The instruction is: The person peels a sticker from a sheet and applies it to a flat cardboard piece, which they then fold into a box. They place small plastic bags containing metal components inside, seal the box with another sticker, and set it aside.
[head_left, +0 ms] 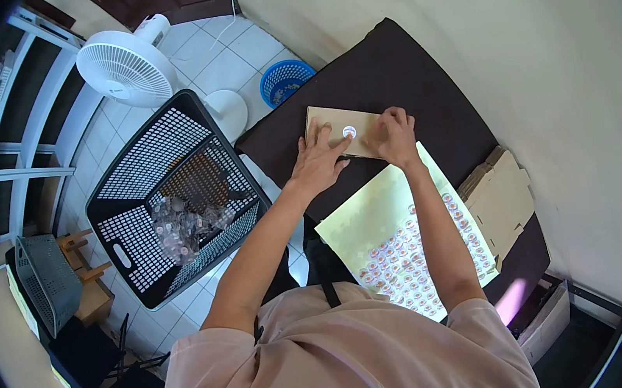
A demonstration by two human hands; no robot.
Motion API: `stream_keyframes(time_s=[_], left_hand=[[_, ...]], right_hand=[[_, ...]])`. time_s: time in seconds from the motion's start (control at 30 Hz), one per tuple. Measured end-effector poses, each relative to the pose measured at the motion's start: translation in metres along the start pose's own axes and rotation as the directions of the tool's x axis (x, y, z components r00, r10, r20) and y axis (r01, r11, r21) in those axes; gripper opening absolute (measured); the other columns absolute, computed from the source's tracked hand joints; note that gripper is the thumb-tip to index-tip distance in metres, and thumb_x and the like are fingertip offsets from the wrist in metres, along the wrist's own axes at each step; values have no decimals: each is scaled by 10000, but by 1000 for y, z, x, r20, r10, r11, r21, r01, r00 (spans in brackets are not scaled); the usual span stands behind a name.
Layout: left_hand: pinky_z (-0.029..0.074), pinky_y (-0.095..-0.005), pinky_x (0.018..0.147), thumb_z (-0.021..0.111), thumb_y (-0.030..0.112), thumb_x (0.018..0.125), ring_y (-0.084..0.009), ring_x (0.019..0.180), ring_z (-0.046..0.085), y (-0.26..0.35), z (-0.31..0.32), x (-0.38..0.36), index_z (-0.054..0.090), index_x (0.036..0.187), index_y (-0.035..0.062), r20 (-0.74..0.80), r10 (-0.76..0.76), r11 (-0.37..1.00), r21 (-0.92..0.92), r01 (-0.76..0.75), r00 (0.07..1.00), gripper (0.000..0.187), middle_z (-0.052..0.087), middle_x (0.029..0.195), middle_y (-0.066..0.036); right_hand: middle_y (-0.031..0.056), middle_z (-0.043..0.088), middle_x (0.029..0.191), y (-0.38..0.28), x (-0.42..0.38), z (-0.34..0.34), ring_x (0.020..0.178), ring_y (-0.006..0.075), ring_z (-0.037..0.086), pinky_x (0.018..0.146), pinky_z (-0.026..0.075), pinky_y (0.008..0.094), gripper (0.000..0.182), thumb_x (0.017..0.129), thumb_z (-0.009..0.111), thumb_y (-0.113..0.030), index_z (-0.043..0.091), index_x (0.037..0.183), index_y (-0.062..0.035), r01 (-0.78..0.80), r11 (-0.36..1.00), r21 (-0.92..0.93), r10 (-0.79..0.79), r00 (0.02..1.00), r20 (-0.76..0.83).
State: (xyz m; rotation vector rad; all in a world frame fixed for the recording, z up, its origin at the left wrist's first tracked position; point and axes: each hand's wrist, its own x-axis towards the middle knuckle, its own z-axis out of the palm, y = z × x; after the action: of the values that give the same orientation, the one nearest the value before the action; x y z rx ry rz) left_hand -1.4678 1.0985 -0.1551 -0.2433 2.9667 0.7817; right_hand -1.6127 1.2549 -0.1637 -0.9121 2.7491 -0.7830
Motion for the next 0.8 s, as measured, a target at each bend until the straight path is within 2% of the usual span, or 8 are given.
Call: stream_keyframes(time_s=[0.07,0.2,0.3,0.37,0.43,0.57,0.7,0.8], left_hand=[[329,-652,1035,663,271,858,-436,1410,152,-4,1,0,559,1312,239,5,12,1000,-16,-12,1000,467,301,1425,-188],[321,-651,1040,667,257,855,-438,1411,147,-3,1,1,567,1303,219,24,7,999,-49,-5,1000,460,290,1433,-183],[321,-607,1061,664,247,860,-425,1408,177,-5,-6,0,577,1291,192,30,22,997,-76,-20,999,443,318,1427,-186],[324,-569,1076,660,242,864,-412,1405,206,-16,-12,-4,580,1286,173,28,44,995,-95,-41,999,435,347,1420,-192],[339,-475,1090,659,209,870,-376,1385,289,-33,-23,-10,582,1275,131,-45,193,929,-312,-198,980,419,431,1374,-210],[436,-384,983,656,145,872,-327,1193,527,-36,-51,-76,588,1243,89,-361,-179,883,-470,-13,915,381,562,1221,-189],[505,-283,792,624,53,884,-195,972,625,-54,-36,-170,585,1218,33,-277,-393,754,-643,135,877,337,638,1038,-115],[511,-278,745,614,47,898,-176,911,635,-63,-14,-234,585,1219,40,-137,-570,604,-738,301,810,323,640,998,-99]], right_hand=[[129,425,1340,-13,-11,-15,1248,406,378,929,430,572,524,587,847,-141,525,1000,-112,66,985,-162,-38,985,166],[121,345,1428,-17,-14,-18,1343,418,288,976,383,650,649,566,871,-151,470,1076,-131,105,976,-192,-39,947,320],[116,348,1417,-9,-5,-13,1342,417,290,1024,382,598,701,538,860,-85,438,1094,-139,182,945,-272,-94,947,308],[118,349,1412,-5,2,-18,1329,419,309,1049,401,503,693,523,833,-25,438,1081,-136,213,969,-123,-149,906,397],[148,381,1373,1,12,-27,1317,403,328,1022,437,448,691,525,802,-54,486,1136,-121,247,957,-152,-168,900,403],[213,418,1303,46,49,-34,1232,435,384,1037,394,466,672,498,834,-102,495,1078,-91,195,976,-101,-186,979,88],[188,477,1163,77,105,-56,1119,421,446,916,427,505,696,505,874,-130,465,1068,-99,33,973,-230,-46,998,-52],[200,528,1195,123,148,-47,1124,414,484,960,418,489,727,572,864,-225,487,1174,-69,83,926,-369,-121,989,-80]])
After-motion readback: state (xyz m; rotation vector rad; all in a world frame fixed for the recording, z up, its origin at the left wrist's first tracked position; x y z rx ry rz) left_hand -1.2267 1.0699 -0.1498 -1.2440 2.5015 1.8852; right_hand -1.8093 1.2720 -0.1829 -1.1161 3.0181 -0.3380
